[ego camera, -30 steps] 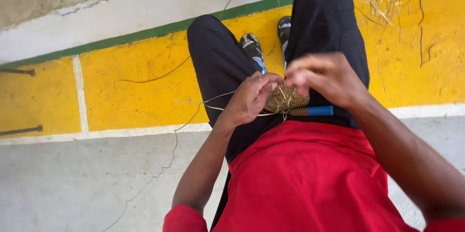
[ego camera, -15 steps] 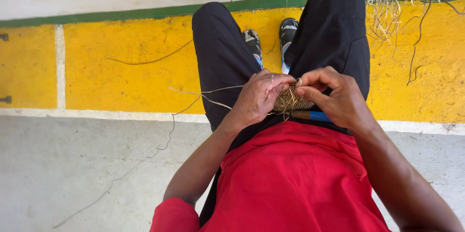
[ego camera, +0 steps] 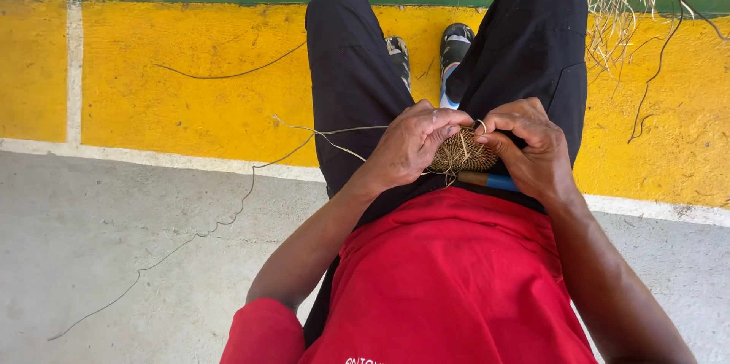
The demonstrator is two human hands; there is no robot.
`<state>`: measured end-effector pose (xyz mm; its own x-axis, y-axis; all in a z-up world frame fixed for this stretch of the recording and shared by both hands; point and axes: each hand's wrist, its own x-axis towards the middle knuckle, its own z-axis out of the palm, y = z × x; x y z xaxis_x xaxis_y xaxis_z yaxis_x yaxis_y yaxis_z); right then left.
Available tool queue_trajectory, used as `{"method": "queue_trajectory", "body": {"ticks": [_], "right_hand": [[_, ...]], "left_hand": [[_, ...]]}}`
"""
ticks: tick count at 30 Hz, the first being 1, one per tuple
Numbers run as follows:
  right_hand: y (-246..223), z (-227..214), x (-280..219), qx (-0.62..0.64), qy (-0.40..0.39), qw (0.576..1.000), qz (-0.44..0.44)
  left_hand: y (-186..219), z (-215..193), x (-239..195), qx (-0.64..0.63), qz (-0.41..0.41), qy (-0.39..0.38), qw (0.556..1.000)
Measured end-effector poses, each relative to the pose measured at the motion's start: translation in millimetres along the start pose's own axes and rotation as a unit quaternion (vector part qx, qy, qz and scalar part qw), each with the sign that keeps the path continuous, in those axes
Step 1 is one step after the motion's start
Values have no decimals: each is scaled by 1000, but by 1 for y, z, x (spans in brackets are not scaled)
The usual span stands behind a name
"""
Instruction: Weaving bamboo strips into a circular base structure using a weaving tool.
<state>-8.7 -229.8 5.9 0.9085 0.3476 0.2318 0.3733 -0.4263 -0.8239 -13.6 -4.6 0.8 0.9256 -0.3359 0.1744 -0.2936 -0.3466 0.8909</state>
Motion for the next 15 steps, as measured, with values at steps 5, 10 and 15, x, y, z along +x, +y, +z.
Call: {"method": "queue_trajectory", "body": {"ticks": [5,10,15], "right_hand": [[-2,5,-2,-9,20,1000,-5],[-5,14,0,-69,42,995,-57],[0,-18,9,-6,-55,998,-42]], "left_hand": [[-1,2,1,14,-9,-4,1000],[-8,4,-1,-8,5,9,1000],[19,-8,-2,3,-23,-15,1000]]}}
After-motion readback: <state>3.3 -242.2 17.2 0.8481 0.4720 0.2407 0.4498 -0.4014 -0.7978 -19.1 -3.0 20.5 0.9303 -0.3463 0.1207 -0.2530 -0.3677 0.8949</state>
